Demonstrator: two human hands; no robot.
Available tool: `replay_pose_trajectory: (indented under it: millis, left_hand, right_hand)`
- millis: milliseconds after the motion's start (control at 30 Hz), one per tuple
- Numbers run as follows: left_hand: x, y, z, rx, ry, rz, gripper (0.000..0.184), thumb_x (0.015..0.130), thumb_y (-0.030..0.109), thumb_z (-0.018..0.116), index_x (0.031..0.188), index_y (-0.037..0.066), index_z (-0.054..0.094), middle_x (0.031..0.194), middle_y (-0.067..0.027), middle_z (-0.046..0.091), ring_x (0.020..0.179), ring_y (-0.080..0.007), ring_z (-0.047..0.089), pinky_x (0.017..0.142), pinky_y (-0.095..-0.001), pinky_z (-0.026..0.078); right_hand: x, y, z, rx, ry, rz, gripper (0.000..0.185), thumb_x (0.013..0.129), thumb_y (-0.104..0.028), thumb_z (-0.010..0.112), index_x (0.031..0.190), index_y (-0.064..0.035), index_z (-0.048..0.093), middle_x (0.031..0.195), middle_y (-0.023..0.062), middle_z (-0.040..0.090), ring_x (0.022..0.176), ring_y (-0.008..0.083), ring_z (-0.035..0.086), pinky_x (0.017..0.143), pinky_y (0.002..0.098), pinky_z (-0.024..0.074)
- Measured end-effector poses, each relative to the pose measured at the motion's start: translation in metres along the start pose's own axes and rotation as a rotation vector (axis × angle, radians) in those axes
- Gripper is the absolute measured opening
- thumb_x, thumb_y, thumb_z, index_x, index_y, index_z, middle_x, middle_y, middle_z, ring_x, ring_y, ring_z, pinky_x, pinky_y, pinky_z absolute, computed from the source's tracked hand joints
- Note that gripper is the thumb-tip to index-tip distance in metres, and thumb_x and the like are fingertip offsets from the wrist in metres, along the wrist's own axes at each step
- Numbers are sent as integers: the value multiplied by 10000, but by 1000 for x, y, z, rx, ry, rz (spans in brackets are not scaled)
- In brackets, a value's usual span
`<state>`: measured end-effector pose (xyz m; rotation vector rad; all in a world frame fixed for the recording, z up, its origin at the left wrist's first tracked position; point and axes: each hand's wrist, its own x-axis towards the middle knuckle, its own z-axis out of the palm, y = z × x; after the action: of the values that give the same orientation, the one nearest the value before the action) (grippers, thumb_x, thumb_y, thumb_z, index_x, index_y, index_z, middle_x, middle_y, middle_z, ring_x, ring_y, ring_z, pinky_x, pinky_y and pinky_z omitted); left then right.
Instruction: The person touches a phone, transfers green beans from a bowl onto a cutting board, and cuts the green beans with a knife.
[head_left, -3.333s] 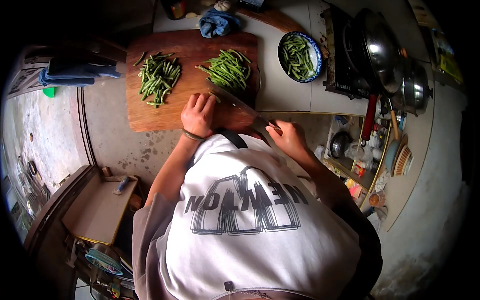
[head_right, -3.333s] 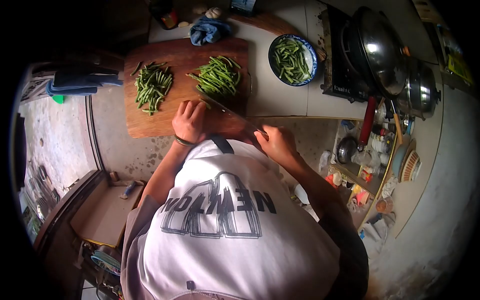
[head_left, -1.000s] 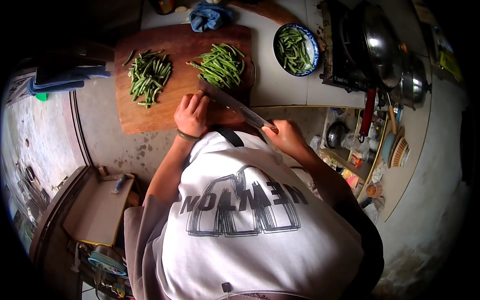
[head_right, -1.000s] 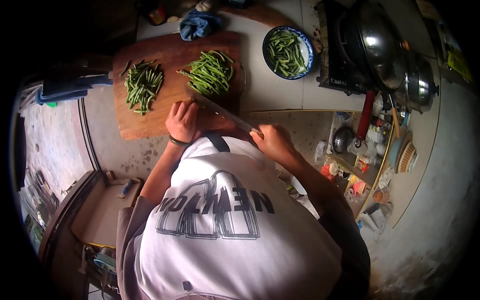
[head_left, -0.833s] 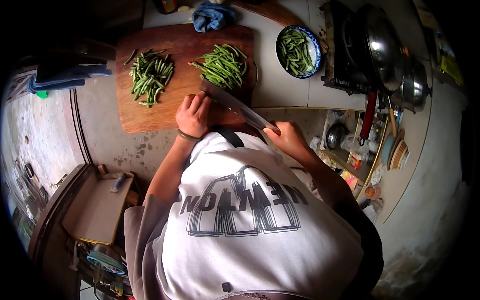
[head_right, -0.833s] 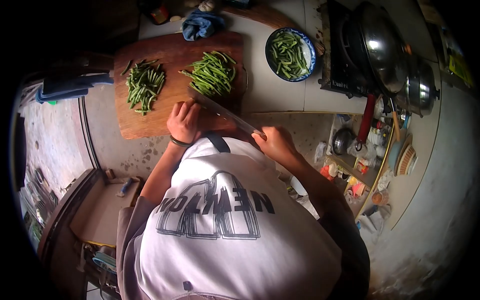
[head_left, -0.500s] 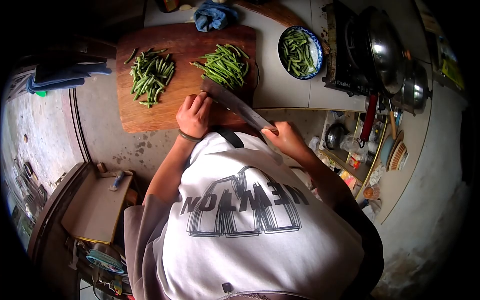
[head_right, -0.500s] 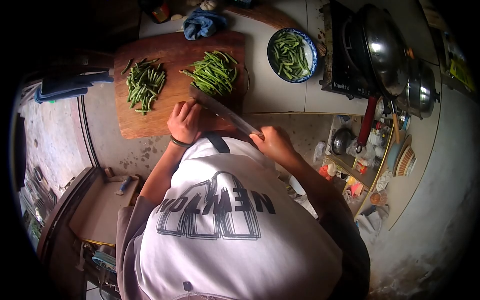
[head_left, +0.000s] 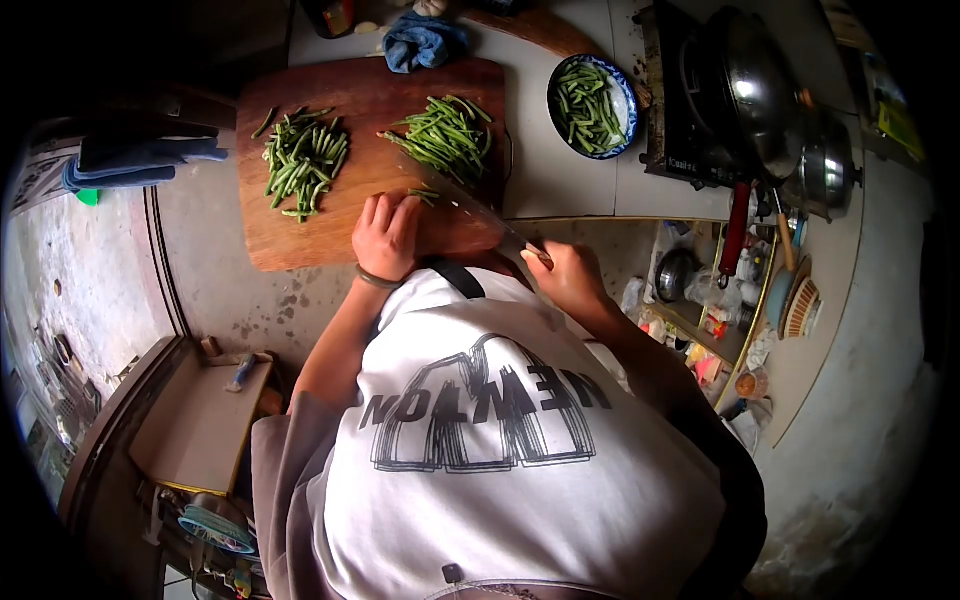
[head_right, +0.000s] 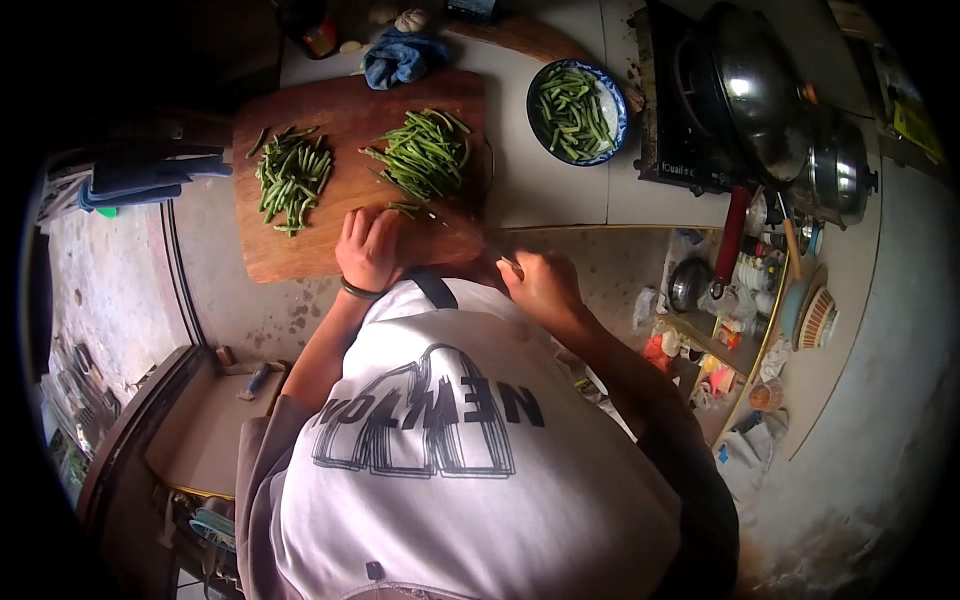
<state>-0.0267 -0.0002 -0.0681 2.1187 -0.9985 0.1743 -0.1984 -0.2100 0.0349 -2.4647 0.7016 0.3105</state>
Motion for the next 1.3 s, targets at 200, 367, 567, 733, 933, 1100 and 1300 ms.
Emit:
replay_pose_trajectory:
  millis: [200,367,567,733,933,1100,1300]
  left_hand:
    - [-4,-5,-12,60,-49,20,327,757,67,672,1083,57,678,1107,-119,635,943,-328,615,728,-407,543]
    - [-1,-8,-7,138,-175,98,403,776,122,614,1170,57,663,1208,-83,623,1071,-287,594,833,-373,548]
    - [-1,-7,-7,160,-200,89,414,778,125,608,1183,55,661,1223,-78,621,1099,-285,583,853,-371,546]
    - [1,-4,-10,133,-157,105,385,780,101,638,1161,52,672,1179,-86,637,1062,-297,599,856,-380,545]
    - [-12,-17,-51,282,112,-233,269,841,80,715,1107,105,677,1072,-117,643,989,-351,614,808,-430,521]
    - [-3,-52,-60,481,121,-363,262,891,188,684,1142,114,661,1087,-132,608,976,-340,612,783,-436,526]
    - [6,-63,-56,563,52,-323,194,897,177,667,1084,122,669,1149,-126,617,953,-321,627,753,-439,535]
  right_hand:
    - [-5,3,1,31,-22,1,297,886,-288,700,747,-30,647,669,205,640,634,430,637,579,490,500]
    - [0,7,2,19,-32,-27,285,892,-282,694,761,-33,650,677,204,645,650,435,640,589,495,500]
    - [5,11,7,21,69,-38,281,900,-271,690,760,-31,650,678,204,646,644,437,636,584,496,498]
    - [4,12,-1,15,94,-35,287,899,-278,695,756,-32,656,668,206,639,631,433,633,569,486,498]
    - [-4,6,-5,60,-95,0,330,869,-318,728,743,-22,653,672,213,635,633,419,643,572,469,496]
    - [-2,29,-4,86,-120,17,344,867,-330,726,740,-21,640,656,201,623,609,402,625,573,455,482]
    - [2,38,-5,109,-45,45,346,870,-346,726,742,-37,636,655,181,623,595,390,621,570,452,479]
